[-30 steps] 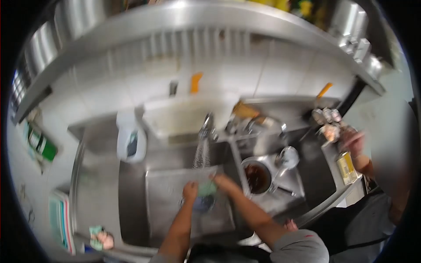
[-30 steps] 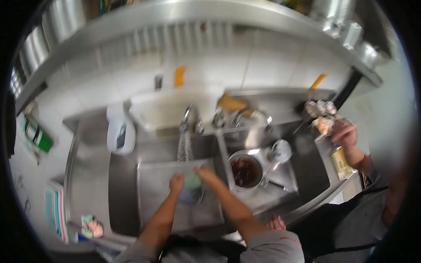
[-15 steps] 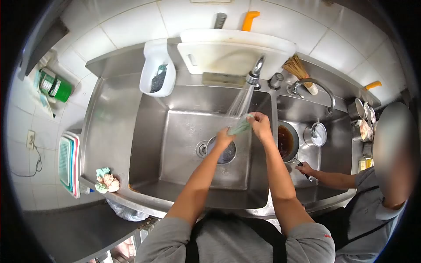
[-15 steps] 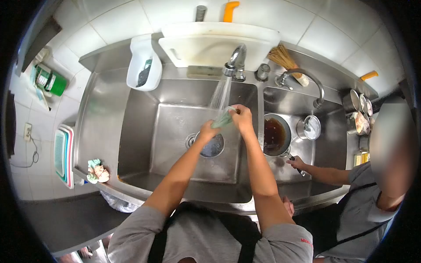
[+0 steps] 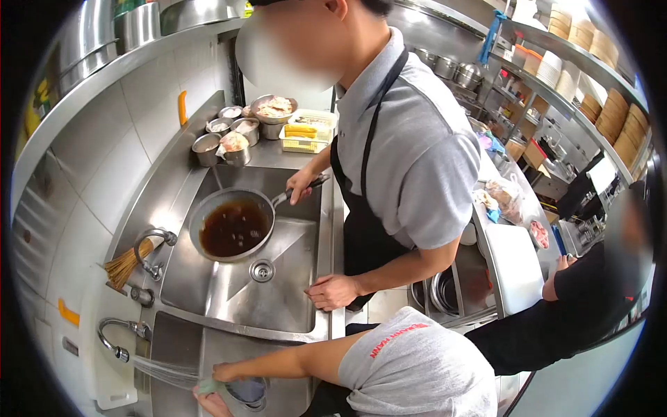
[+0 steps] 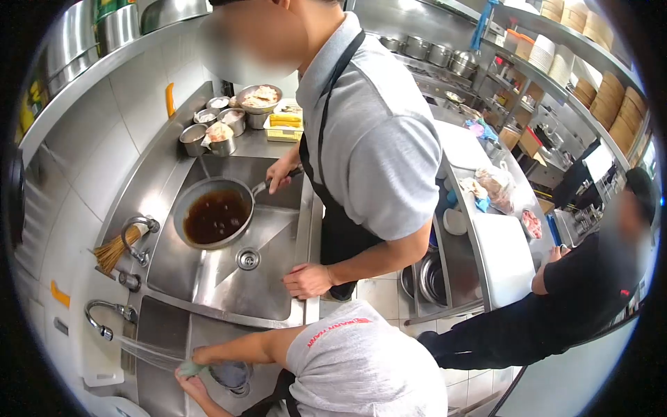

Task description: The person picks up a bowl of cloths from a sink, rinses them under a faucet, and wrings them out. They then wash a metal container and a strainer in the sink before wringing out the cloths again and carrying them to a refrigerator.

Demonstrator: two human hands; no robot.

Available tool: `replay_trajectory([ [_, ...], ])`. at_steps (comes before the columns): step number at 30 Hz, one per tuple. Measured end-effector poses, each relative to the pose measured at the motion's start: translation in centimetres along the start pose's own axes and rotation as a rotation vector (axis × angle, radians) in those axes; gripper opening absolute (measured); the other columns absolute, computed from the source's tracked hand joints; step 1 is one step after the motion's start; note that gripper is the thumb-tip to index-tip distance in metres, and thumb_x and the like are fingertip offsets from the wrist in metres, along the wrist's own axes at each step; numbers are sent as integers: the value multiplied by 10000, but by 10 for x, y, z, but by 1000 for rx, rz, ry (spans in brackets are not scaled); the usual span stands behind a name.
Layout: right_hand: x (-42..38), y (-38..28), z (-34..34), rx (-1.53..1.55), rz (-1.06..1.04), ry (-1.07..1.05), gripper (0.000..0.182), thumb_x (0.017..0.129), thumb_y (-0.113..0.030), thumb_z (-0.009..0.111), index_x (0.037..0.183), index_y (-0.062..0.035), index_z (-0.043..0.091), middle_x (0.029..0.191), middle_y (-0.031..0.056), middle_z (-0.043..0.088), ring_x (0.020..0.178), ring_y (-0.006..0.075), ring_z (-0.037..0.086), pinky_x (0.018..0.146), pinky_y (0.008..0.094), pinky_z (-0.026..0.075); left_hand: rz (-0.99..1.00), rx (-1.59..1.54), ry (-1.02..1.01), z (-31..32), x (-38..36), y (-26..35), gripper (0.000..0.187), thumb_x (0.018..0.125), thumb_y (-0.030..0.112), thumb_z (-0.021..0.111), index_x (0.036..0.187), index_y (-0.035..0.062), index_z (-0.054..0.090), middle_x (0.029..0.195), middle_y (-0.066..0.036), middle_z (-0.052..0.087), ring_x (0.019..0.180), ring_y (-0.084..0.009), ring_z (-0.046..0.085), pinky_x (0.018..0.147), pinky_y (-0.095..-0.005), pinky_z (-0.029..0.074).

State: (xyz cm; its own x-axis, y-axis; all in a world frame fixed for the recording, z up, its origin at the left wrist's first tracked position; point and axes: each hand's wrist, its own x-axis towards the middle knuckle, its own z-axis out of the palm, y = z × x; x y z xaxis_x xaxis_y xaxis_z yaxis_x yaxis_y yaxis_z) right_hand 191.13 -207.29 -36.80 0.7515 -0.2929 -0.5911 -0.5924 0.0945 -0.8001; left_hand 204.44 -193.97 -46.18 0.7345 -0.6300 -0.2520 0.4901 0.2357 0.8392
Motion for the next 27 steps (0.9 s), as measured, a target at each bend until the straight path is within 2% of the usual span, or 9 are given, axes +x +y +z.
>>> replay_trajectory([
  [5,37,27,2,244,46,-56,595,803,-460,401,1202,-18,386,1208,219,390,1081,389,423,832,545,379,-12,-341,-242,26,-10,18,271,794,139,440,1019,-11,466,1023,-126,494,985,-246,468,882,-371,354],
  [10,65,40,15,502,108,-132,664,772,-556,430,1204,-53,393,1181,191,428,1076,368,424,840,573,351,68,587,22,44,-4,17,362,839,229,521,1078,-37,463,1017,-128,516,923,-200,500,812,-322,397],
  [14,55,10,23,912,324,-38,618,802,-519,397,1254,-100,341,1268,153,335,1153,344,338,864,581,310,115,706,34,60,-14,32,371,847,247,508,1080,-38,460,987,-118,523,870,-191,515,766,-311,416],
  [16,48,-9,22,1050,433,85,599,816,-500,381,1278,-124,315,1311,133,289,1191,331,295,876,585,290,140,756,-245,59,-13,38,386,852,270,501,1094,-28,462,1001,-113,525,890,-186,511,781,-307,407],
  [18,61,-3,30,1005,275,30,225,802,-281,410,856,-120,558,893,57,551,884,181,518,742,397,409,137,717,-249,62,-20,43,429,851,325,491,1107,-19,466,1038,-114,522,940,-196,505,817,-314,394],
  [20,84,2,40,918,200,23,213,801,-264,411,788,-123,570,842,49,559,813,184,544,675,345,432,43,462,143,58,-16,40,497,840,401,478,1153,17,440,1070,-121,512,988,-225,496,858,-341,380],
  [21,86,-2,43,868,172,27,218,795,-284,421,819,-118,560,865,59,552,824,195,542,680,354,436,46,461,148,45,-8,29,497,840,401,478,1153,17,440,1070,-121,512,988,-225,496,858,-341,380],
  [23,83,-4,42,765,124,62,256,783,-325,440,880,-110,539,913,78,537,846,215,538,688,371,443,-167,-277,41,21,10,8,565,834,455,451,1175,7,403,1066,-131,511,995,-258,497,877,-378,373],
  [27,74,-11,34,495,-51,148,399,759,-407,479,1004,-92,497,1008,118,507,890,257,530,705,406,456,-162,-475,50,73,-18,24,586,827,468,446,1188,12,375,1099,-137,487,1021,-269,480,875,-384,379],
])
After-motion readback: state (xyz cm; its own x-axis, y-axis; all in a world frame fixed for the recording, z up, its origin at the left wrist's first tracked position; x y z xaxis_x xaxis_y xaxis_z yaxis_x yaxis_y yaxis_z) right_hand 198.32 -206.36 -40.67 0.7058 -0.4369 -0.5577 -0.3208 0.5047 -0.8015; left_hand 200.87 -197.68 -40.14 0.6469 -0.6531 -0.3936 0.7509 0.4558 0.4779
